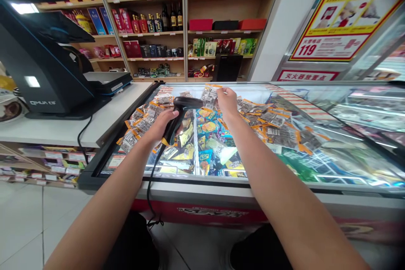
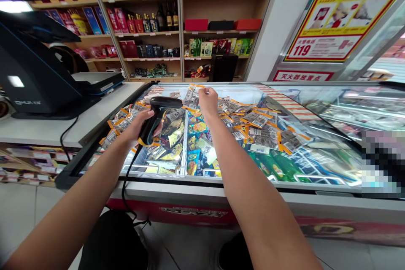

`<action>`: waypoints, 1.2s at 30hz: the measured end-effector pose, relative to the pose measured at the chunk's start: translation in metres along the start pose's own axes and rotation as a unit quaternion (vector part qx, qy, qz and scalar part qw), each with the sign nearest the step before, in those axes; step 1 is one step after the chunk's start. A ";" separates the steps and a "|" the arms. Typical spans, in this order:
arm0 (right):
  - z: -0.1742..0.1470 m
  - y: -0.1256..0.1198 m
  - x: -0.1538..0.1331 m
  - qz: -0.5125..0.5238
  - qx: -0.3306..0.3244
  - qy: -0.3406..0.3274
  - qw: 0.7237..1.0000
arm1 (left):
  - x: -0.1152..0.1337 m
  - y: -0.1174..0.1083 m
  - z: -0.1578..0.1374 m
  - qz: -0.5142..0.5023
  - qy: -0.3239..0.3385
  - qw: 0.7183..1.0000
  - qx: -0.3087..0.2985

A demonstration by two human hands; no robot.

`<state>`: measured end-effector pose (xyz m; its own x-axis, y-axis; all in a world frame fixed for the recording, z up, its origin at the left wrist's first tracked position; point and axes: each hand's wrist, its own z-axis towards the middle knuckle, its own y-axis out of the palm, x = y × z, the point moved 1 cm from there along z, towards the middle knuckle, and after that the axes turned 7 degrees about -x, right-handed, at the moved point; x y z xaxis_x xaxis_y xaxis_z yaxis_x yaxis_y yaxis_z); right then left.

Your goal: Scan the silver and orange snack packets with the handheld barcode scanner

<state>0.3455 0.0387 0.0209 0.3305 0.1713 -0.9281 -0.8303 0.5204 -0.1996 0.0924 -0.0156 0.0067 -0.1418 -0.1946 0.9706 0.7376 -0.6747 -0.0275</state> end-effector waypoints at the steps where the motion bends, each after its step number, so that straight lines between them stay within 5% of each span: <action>1: 0.001 -0.007 -0.001 -0.066 0.018 -0.029 0.997 | 0.001 0.000 0.001 -0.016 0.014 1.000 0.021; 5: 0.002 -0.035 -0.004 -0.307 0.042 -0.058 0.949 | 0.010 -0.002 0.002 -0.078 0.082 0.987 0.118; 9: -0.013 -0.027 -0.016 -0.353 0.037 -0.122 0.927 | 0.016 -0.004 0.001 -0.105 0.141 0.971 0.160; 12: -0.037 0.007 -0.027 -0.315 -0.120 -0.134 0.932 | 0.017 -0.004 0.001 -0.098 0.136 0.971 0.171; 14: -0.056 0.033 -0.029 -0.309 -0.311 -0.048 0.898 | 0.016 -0.002 0.001 -0.087 0.116 0.971 0.188; 17: -0.078 0.058 -0.026 -0.272 -0.408 0.015 0.871 | 0.015 -0.001 0.002 -0.078 0.100 0.973 0.193; 22: -0.081 0.063 -0.021 -0.148 -0.410 0.088 0.896 | 0.015 0.000 0.002 -0.068 0.085 0.976 0.189; 26: -0.062 0.047 -0.024 0.003 -0.336 0.137 0.932 | 0.016 0.000 0.002 -0.070 0.082 0.977 0.183; 31: -0.033 0.024 -0.021 0.070 -0.179 0.072 0.979 | 0.012 0.000 0.003 -0.065 0.074 0.985 0.142; 36: -0.014 0.016 -0.003 0.088 -0.162 0.046 0.982 | 0.008 0.000 0.003 -0.044 0.053 0.993 0.097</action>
<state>0.3251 0.0346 0.0158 0.1400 0.1496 -0.9788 -0.9750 0.1931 -0.1099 0.0934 -0.0148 0.0155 -0.2722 -0.2230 0.9360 0.8309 -0.5450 0.1118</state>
